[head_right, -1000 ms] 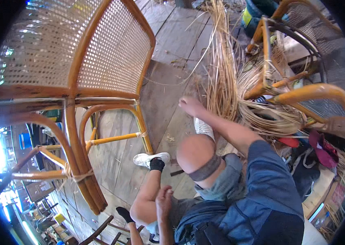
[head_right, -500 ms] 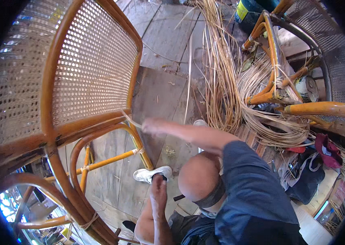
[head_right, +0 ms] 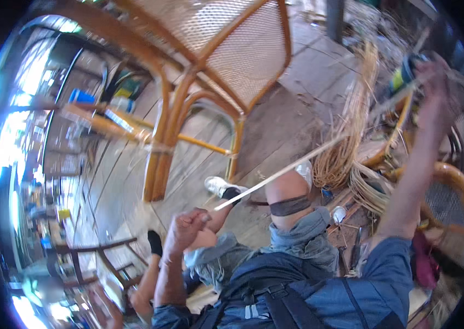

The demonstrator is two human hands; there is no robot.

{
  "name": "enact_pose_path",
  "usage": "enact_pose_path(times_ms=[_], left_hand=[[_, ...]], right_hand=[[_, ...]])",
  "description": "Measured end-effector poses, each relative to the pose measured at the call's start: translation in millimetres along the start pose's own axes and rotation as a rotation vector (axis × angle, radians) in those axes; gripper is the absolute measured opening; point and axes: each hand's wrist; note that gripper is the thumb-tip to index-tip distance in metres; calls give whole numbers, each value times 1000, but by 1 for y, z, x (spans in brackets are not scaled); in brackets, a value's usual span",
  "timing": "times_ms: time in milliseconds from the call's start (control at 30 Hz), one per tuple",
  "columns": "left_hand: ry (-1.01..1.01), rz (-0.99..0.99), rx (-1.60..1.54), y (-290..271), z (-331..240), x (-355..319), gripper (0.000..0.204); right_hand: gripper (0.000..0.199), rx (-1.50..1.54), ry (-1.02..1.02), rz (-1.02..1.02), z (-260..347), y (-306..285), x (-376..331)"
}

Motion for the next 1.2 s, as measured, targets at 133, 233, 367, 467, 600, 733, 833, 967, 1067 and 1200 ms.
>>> enact_pose_path(times_ms=[133,233,367,467,600,733,833,967,1067,1200], left_hand=[[-18,-324,119,-58,37,-61,21],[19,-533,235,-83,63,-88,27],[-110,-615,286,-87,94,-92,27],[-181,-505,-378,-67,105,-85,23],[-147,-282,-929,-23,91,-71,21],[-199,-133,-1062,14,52,-53,24],[-149,124,-1135,27,31,-49,23],[-22,237,-1078,32,27,-40,30],[223,-247,-648,49,31,-13,43],[-64,206,-550,81,36,-6,34]], right_hand=[[25,-101,30,-102,4,-39,20],[24,-136,64,-104,-15,-43,20],[22,-108,135,-52,-80,-45,27],[22,-153,247,-48,-137,-32,13],[23,-999,-336,881,-151,51,-96],[28,-176,-119,1163,-56,87,-292],[30,-155,-471,1216,0,107,-365],[23,-25,592,1422,20,104,-370],[23,611,1431,1062,24,94,-355],[24,627,1385,950,32,78,-337]])
Point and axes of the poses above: each hand's wrist, its own x-axis towards the middle knuckle, its own y-axis out of the palm, z = x × y, and after that the axes turned 6 degrees about -x, right-handed
